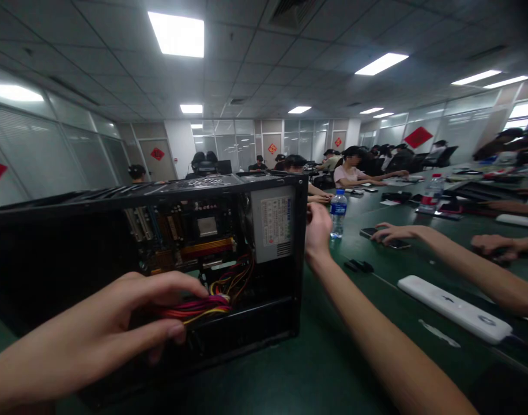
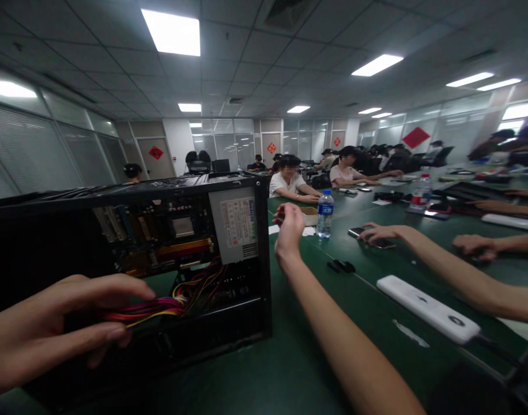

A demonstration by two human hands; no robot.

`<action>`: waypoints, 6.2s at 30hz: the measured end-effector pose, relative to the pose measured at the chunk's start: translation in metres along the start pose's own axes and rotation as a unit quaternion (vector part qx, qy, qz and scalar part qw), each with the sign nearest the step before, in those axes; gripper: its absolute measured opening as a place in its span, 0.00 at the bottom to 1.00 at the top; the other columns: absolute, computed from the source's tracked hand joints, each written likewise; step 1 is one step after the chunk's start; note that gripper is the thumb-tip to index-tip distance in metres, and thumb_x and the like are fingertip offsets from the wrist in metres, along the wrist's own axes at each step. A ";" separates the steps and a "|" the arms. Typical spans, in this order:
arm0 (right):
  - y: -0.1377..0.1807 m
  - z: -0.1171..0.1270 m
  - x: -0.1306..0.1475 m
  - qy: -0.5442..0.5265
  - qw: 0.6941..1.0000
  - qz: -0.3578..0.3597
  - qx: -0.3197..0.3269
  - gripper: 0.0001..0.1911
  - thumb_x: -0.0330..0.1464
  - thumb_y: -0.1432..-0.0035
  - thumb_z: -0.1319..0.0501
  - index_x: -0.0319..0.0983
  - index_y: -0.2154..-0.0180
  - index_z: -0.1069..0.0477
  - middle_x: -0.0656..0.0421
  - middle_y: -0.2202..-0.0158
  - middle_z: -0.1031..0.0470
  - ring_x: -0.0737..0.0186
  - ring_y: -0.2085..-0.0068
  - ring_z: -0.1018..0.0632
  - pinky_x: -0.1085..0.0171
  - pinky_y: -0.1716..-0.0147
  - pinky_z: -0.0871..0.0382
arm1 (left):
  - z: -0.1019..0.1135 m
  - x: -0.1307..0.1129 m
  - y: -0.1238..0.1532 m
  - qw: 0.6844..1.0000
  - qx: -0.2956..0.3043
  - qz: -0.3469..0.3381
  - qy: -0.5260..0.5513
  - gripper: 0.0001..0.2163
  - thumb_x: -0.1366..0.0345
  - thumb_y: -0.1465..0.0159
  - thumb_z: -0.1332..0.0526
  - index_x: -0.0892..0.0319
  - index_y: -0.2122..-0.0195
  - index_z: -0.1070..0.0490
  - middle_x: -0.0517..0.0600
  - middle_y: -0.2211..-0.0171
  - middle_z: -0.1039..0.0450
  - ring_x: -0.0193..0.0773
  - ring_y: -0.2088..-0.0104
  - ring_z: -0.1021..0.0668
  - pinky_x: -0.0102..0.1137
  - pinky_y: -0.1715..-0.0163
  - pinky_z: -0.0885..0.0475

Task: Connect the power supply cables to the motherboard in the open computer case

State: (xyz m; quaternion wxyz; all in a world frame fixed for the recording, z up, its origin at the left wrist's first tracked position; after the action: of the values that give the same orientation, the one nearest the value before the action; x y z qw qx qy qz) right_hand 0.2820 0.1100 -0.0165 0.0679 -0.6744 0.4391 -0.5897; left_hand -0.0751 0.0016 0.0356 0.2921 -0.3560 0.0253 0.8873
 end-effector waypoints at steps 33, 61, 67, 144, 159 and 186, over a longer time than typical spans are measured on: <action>0.105 -0.089 0.108 0.010 0.863 -0.130 0.488 0.15 0.44 0.35 0.41 0.39 0.55 0.30 0.61 0.69 0.27 0.71 0.77 0.29 0.71 0.82 0.37 | -0.005 -0.024 -0.017 0.961 -0.237 -0.035 0.138 0.29 0.58 0.48 0.28 0.55 0.44 0.29 0.54 0.54 0.20 0.47 0.62 0.16 0.35 0.65 0.17; 0.116 -0.108 0.086 -0.187 0.885 -0.194 0.380 0.15 0.38 0.43 0.33 0.36 0.57 0.27 0.58 0.63 0.22 0.65 0.61 0.21 0.66 0.59 0.27 | -0.008 -0.033 -0.009 0.956 -0.254 -0.136 -0.051 0.18 0.61 0.39 0.33 0.53 0.48 0.25 0.49 0.53 0.20 0.42 0.60 0.17 0.36 0.55 0.18; 0.115 -0.107 0.090 -0.196 0.885 -0.176 0.384 0.19 0.36 0.43 0.33 0.38 0.51 0.29 0.55 0.57 0.20 0.59 0.56 0.19 0.58 0.52 0.25 | -0.008 -0.032 -0.009 0.949 -0.247 -0.161 -0.111 0.21 0.61 0.38 0.34 0.50 0.43 0.29 0.48 0.50 0.22 0.41 0.57 0.18 0.35 0.54 0.19; 0.127 -0.113 0.056 0.160 0.749 0.552 0.330 0.13 0.28 0.34 0.44 0.41 0.52 0.23 0.52 0.54 0.22 0.55 0.51 0.23 0.55 0.53 0.24 | 0.001 0.006 -0.026 0.973 -0.069 -0.153 -0.156 0.22 0.65 0.39 0.36 0.55 0.43 0.33 0.51 0.48 0.25 0.40 0.52 0.21 0.32 0.52 0.23; 0.120 -0.129 0.019 0.398 0.744 0.258 0.470 0.12 0.28 0.33 0.45 0.33 0.53 0.26 0.49 0.57 0.27 0.58 0.56 0.26 0.63 0.57 0.32 | -0.034 0.035 -0.071 0.936 -0.108 -0.123 -0.312 0.09 0.71 0.36 0.41 0.58 0.57 0.25 0.54 0.55 0.22 0.47 0.52 0.21 0.40 0.50 0.27; 0.119 -0.127 0.000 0.497 0.686 0.117 0.518 0.18 0.20 0.40 0.45 0.32 0.51 0.24 0.45 0.48 0.26 0.48 0.48 0.25 0.58 0.53 0.28 | -0.046 0.095 -0.088 0.937 -0.094 -0.086 -0.326 0.08 0.76 0.38 0.38 0.61 0.60 0.23 0.53 0.59 0.23 0.41 0.58 0.21 0.32 0.60 0.27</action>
State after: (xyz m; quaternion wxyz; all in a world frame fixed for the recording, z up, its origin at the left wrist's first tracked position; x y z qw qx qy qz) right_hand 0.1127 0.0919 -0.0520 0.2463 -0.0829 0.1084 -0.9595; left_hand -0.0542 0.1102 -0.0457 0.3248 -0.0737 -0.1858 0.9244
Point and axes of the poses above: each hand's wrist, its own y-axis away from the middle knuckle, its own z-axis out of the back of the hand, x = y × z, the point moved 3 cm from there along -y, towards the middle knuckle
